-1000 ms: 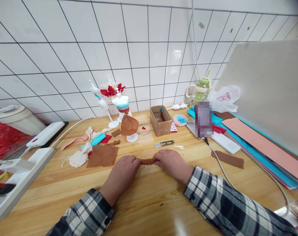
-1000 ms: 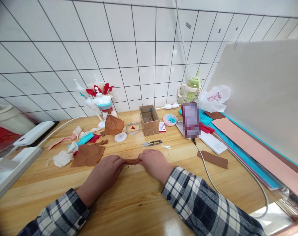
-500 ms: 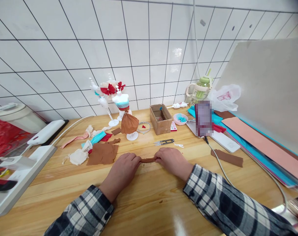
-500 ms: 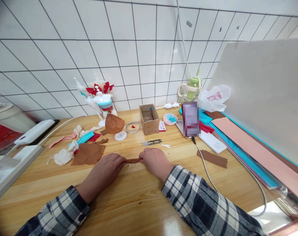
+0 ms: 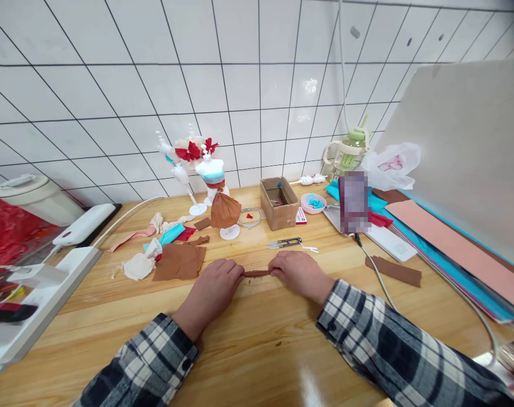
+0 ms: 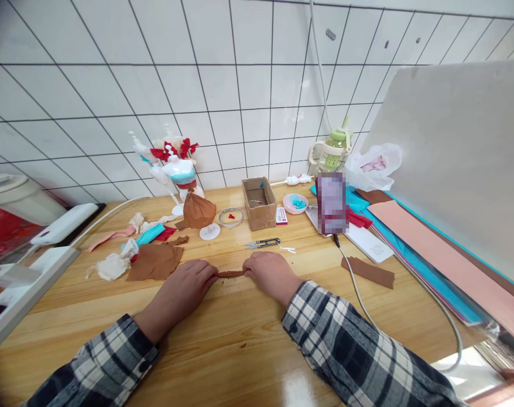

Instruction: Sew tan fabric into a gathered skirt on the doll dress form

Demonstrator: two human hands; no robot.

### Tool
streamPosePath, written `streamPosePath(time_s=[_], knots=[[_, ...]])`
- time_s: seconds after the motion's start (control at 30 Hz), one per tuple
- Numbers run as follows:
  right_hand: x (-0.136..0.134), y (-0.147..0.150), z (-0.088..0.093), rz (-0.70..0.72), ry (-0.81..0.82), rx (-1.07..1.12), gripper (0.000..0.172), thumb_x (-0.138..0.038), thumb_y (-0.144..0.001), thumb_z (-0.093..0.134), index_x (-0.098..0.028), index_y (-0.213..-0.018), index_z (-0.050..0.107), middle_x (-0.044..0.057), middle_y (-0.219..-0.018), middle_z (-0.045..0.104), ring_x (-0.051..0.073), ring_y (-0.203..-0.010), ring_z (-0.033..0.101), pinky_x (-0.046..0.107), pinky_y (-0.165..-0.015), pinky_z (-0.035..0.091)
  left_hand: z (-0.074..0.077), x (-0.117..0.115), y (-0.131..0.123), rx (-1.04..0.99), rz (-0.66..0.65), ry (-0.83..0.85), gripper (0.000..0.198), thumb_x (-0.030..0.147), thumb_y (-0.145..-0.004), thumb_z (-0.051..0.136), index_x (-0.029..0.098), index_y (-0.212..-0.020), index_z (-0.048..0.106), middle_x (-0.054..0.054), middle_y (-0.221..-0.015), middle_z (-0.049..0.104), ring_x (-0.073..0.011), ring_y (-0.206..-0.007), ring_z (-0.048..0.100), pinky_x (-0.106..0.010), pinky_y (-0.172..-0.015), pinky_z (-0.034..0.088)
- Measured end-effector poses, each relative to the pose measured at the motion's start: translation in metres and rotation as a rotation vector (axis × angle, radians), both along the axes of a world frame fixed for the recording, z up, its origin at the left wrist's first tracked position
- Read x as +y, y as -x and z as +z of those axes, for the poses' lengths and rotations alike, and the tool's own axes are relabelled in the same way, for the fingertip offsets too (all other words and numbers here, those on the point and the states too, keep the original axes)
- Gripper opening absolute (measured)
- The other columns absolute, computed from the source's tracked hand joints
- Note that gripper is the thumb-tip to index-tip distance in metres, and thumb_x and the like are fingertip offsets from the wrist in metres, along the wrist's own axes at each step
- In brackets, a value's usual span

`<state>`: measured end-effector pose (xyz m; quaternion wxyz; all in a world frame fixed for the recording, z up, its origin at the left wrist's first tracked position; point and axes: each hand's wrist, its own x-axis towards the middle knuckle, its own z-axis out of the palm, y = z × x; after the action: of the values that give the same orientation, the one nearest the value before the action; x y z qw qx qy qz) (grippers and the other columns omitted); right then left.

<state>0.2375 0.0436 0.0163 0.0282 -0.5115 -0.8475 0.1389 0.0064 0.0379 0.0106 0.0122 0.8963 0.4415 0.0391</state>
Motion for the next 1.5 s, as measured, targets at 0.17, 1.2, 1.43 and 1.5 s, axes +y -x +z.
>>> streamPosePath(time_s=[0.17,1.2,1.43,1.5], knots=[[-0.001,0.003,-0.003,-0.053,-0.013,-0.002,0.016,-0.026,-0.091,0.052,-0.022,-0.091,0.068,0.004,-0.095,0.064,0.016,-0.093,0.060,0.024,-0.077,0.042,0.000,0.000,-0.002,-0.008,-0.010,-0.023,0.024,0.026,-0.095,0.041,0.018,-0.088,0.062,-0.007,-0.086,0.063,-0.0210,-0.082,0.056,-0.036,-0.079,0.044],[-0.016,0.001,-0.008,0.093,-0.574,0.044,0.031,-0.026,-0.100,0.033,-0.024,-0.110,0.062,0.004,-0.102,0.065,0.015,-0.079,0.056,0.029,-0.069,0.032,-0.001,-0.008,-0.011,-1.855,0.630,1.145,0.020,0.033,-0.085,0.062,0.018,-0.099,0.062,-0.003,-0.091,0.071,-0.0107,-0.073,0.065,-0.022,-0.067,0.052],[-0.011,0.002,-0.006,-0.093,-0.594,-0.002,0.033,-0.033,-0.100,0.033,-0.025,-0.104,0.065,0.003,-0.097,0.066,0.013,-0.071,0.056,0.029,-0.063,0.031,0.001,-0.008,-0.008,-1.755,0.353,1.070,0.062,0.015,-0.068,0.077,0.022,-0.123,0.050,-0.007,-0.127,0.061,-0.0194,-0.113,0.060,-0.031,-0.097,0.047],[-0.009,-0.001,-0.006,-0.128,-0.585,0.002,0.035,-0.035,-0.101,0.032,-0.025,-0.103,0.066,0.002,-0.095,0.066,0.012,-0.069,0.056,0.028,-0.061,0.031,0.000,-0.007,-0.007,-1.730,0.334,1.057,0.066,0.013,-0.064,0.078,0.021,-0.124,0.050,-0.008,-0.127,0.060,-0.0207,-0.115,0.058,-0.032,-0.098,0.046]])
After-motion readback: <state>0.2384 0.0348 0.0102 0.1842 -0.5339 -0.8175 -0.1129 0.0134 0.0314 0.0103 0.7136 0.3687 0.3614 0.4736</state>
